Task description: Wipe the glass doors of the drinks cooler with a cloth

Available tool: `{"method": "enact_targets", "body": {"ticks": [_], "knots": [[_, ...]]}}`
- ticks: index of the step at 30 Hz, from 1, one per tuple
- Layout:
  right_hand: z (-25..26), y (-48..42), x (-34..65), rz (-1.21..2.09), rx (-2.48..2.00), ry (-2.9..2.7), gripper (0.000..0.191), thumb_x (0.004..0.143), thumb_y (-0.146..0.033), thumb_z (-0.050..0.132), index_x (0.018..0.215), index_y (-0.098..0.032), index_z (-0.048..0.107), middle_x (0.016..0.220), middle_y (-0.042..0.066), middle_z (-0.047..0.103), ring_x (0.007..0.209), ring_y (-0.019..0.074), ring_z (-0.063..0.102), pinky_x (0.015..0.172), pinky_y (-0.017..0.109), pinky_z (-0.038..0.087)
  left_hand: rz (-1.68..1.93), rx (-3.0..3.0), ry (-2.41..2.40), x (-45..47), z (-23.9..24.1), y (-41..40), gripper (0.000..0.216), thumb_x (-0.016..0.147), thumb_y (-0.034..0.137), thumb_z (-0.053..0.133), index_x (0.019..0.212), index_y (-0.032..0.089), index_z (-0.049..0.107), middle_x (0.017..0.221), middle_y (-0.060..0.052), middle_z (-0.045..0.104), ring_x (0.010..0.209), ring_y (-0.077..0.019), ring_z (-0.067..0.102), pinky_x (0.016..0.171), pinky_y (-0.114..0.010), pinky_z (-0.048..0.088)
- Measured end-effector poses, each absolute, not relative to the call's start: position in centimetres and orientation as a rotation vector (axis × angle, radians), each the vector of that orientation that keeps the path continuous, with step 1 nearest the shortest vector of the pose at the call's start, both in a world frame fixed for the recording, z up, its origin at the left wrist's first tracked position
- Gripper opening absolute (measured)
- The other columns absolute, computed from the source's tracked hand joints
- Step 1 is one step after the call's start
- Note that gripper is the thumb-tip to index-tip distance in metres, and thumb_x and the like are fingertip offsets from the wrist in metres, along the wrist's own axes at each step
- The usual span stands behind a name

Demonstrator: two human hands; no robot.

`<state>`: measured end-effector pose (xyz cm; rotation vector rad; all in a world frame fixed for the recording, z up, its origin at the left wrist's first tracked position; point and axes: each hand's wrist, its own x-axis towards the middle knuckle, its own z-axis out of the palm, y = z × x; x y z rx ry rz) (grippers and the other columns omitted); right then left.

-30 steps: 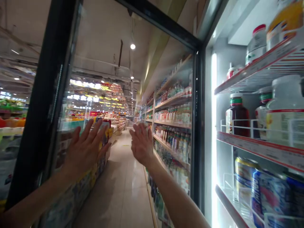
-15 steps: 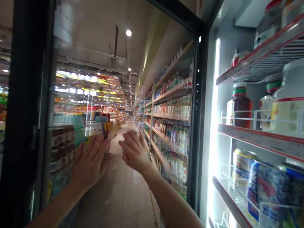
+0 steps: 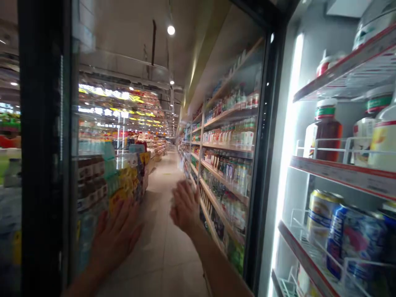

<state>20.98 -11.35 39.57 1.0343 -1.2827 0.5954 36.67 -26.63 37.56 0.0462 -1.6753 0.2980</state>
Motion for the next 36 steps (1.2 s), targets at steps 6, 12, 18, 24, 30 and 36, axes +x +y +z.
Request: {"method": "enact_targets", "body": {"ticks": [6,12,18,24,30,36], "knots": [[39.0,-6.9,16.2,1.063,0.347,-1.338,0.055,0.088,-0.026,0.034,0.141,-0.012,0.030,0.145,0.021,0.032,0.137,0.0323,0.025,0.103,0.062,0.026,0.338,0.074,-1.707,36.8,37.3,-26.3,0.065,0.087,0.033,0.047,0.144,0.023,0.017,0.136,-0.011,0.046,0.135,-0.0215,0.031,0.114,-0.044,0.014],[36.3,-12.0,22.1,0.612,1.111,-1.318,0.064,0.084,-0.024,0.041,0.145,-0.021,0.022,0.142,0.011,0.042,0.138,0.0264,0.026,0.109,0.054,0.024,0.347,0.065,-1.724,37.1,37.4,-26.3,0.066,0.087,0.033,0.048,0.144,0.022,0.019,0.138,-0.011,0.044,0.137,-0.0211,0.026,0.114,-0.043,0.012],[36.5,-5.8,15.9,0.963,0.343,-1.410,0.056,0.089,-0.025,0.033,0.143,-0.016,0.025,0.142,0.021,0.037,0.137,0.0310,0.027,0.102,0.064,0.027,0.343,0.063,-1.731,37.0,37.4,-26.4,0.068,0.086,0.032,0.049,0.144,0.022,0.016,0.140,-0.011,0.042,0.136,-0.0212,0.027,0.114,-0.042,0.011],[33.1,-11.6,22.3,0.677,1.059,-1.433,0.063,0.083,-0.019,0.040,0.144,-0.018,0.024,0.143,0.014,0.039,0.138,0.0283,0.024,0.108,0.056,0.025,0.337,0.070,-1.724,36.9,37.5,-26.5,0.068,0.086,0.032,0.049,0.144,0.023,0.015,0.139,-0.010,0.043,0.135,-0.0218,0.029,0.114,-0.043,0.013],[31.9,-5.6,16.1,0.861,0.521,-1.506,0.057,0.088,-0.026,0.035,0.144,-0.020,0.025,0.141,0.016,0.040,0.136,0.0304,0.028,0.103,0.064,0.025,0.356,0.064,-1.742,37.0,37.4,-26.7,0.069,0.086,0.032,0.050,0.145,0.023,0.015,0.139,-0.010,0.042,0.136,-0.0214,0.027,0.114,-0.043,0.012],[33.0,-9.7,20.0,0.879,0.667,-1.487,0.056,0.089,-0.020,0.034,0.144,-0.017,0.025,0.143,0.017,0.039,0.140,0.0274,0.021,0.107,0.059,0.023,0.363,0.063,-1.737,36.9,37.3,-26.8,0.069,0.085,0.032,0.050,0.144,0.021,0.017,0.140,-0.011,0.042,0.136,-0.0221,0.027,0.114,-0.044,0.012]]}}
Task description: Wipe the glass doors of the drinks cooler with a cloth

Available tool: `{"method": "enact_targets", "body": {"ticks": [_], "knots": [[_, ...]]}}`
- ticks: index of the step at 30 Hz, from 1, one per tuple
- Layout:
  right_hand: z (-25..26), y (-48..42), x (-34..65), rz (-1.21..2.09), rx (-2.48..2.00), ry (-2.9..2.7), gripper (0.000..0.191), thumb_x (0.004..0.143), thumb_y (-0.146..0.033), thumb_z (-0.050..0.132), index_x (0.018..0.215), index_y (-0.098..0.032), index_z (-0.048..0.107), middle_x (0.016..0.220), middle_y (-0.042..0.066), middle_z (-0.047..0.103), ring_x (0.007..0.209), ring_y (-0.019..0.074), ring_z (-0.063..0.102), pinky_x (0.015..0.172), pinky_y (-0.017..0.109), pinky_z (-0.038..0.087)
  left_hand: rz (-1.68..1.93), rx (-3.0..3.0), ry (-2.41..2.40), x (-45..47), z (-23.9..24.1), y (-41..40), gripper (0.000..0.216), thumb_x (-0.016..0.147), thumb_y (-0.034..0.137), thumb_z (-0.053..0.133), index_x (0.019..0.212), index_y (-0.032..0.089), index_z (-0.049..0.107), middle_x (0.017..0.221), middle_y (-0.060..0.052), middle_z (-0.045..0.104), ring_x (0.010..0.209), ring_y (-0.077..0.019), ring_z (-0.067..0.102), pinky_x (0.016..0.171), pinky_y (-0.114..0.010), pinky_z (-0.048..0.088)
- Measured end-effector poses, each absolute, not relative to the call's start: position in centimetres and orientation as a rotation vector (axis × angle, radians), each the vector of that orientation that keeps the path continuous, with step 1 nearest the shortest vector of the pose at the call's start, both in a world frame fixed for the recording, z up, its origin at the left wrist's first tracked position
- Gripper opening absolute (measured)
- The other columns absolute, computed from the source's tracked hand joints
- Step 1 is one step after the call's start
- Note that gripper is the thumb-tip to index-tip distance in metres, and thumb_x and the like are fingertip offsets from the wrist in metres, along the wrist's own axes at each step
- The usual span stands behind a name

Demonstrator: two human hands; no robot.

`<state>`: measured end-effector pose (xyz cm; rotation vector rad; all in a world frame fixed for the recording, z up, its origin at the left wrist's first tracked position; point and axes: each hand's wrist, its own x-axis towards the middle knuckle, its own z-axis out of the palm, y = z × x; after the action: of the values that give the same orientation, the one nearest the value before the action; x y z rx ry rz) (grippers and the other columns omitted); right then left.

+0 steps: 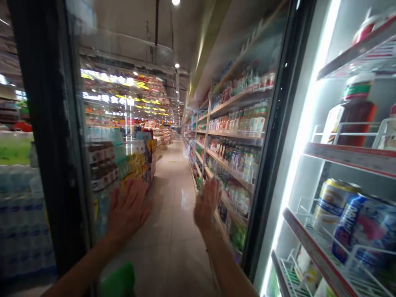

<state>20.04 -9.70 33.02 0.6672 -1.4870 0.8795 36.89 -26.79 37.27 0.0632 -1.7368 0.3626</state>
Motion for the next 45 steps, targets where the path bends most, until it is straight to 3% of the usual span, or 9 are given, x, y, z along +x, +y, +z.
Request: {"method": "enact_targets", "body": {"ticks": [4,11,14,17,19,24,31,38,45], "knots": [[31.5,-12.1,22.7,0.626,1.126,-1.415,0.053,0.084,-0.019,0.042,0.137,-0.026,0.038,0.136,0.007,0.050,0.137,0.0230,0.029,0.112,0.052,0.018,0.418,0.057,-1.735,37.1,37.5,-26.9,0.070,0.084,0.030,0.052,0.144,0.020,0.018,0.140,-0.012,0.040,0.137,-0.0222,0.025,0.114,-0.044,0.013],[35.2,-6.3,15.6,1.054,0.245,-1.438,0.053,0.089,-0.024,0.029,0.141,-0.012,0.031,0.145,0.021,0.033,0.137,0.0316,0.026,0.103,0.063,0.027,0.435,0.035,-1.714,37.1,37.6,-26.8,0.070,0.084,0.028,0.051,0.144,0.019,0.017,0.143,-0.011,0.035,0.137,-0.0222,0.023,0.114,-0.044,0.013],[34.6,-9.1,19.1,0.912,0.620,-1.444,0.058,0.087,-0.022,0.036,0.144,-0.018,0.024,0.146,0.016,0.034,0.139,0.0288,0.023,0.105,0.058,0.029,0.419,0.037,-1.700,37.1,37.5,-26.9,0.070,0.083,0.028,0.052,0.144,0.020,0.019,0.143,-0.010,0.035,0.137,-0.0224,0.024,0.114,-0.045,0.014],[32.3,-10.2,20.6,0.663,1.050,-1.439,0.061,0.083,-0.022,0.042,0.142,-0.023,0.028,0.139,0.010,0.045,0.136,0.0265,0.030,0.107,0.055,0.028,0.472,0.015,-1.697,37.0,37.5,-27.3,0.070,0.083,0.028,0.053,0.144,0.020,0.019,0.145,-0.010,0.031,0.137,-0.0223,0.023,0.114,-0.045,0.014],[31.3,-8.4,18.8,0.726,0.874,-1.469,0.059,0.084,-0.023,0.042,0.141,-0.024,0.030,0.137,0.011,0.047,0.134,0.0273,0.034,0.106,0.058,0.027,0.464,0.014,-1.708,36.9,37.5,-27.5,0.070,0.083,0.029,0.054,0.144,0.021,0.019,0.145,-0.009,0.030,0.137,-0.0226,0.024,0.114,-0.045,0.014],[31.5,-4.6,14.6,1.005,0.234,-1.479,0.058,0.090,-0.023,0.031,0.146,-0.017,0.016,0.145,0.022,0.031,0.137,0.0341,0.024,0.097,0.068,0.029,0.396,0.024,-1.724,36.5,37.2,-27.7,0.070,0.082,0.029,0.054,0.144,0.022,0.020,0.145,-0.011,0.033,0.137,-0.0232,0.024,0.113,-0.047,0.014],[28.9,-9.7,20.1,0.594,1.051,-1.517,0.063,0.084,-0.019,0.043,0.144,-0.023,0.023,0.139,0.011,0.045,0.137,0.0276,0.027,0.107,0.056,0.028,0.297,0.045,-1.756,36.6,36.9,-27.5,0.071,0.082,0.031,0.056,0.143,0.024,0.021,0.144,-0.011,0.035,0.138,-0.0227,0.024,0.113,-0.048,0.015],[33.4,-4.7,14.4,1.017,0.243,-1.478,0.056,0.091,-0.023,0.028,0.145,-0.013,0.017,0.145,0.023,0.030,0.139,0.0318,0.021,0.102,0.065,0.026,0.328,0.048,-1.715,36.5,35.8,-27.0,0.068,0.083,0.026,0.055,0.143,0.025,0.022,0.144,-0.009,0.034,0.137,-0.0224,0.025,0.114,-0.046,0.012],[31.4,-10.4,20.3,0.643,1.071,-1.448,0.058,0.086,-0.022,0.042,0.142,-0.023,0.027,0.142,0.011,0.041,0.137,0.0255,0.028,0.110,0.054,0.024,0.297,0.063,-1.736,36.7,36.0,-27.4,0.069,0.082,0.028,0.058,0.142,0.027,0.024,0.145,-0.008,0.034,0.138,-0.0206,0.025,0.114,-0.043,0.012]]}}
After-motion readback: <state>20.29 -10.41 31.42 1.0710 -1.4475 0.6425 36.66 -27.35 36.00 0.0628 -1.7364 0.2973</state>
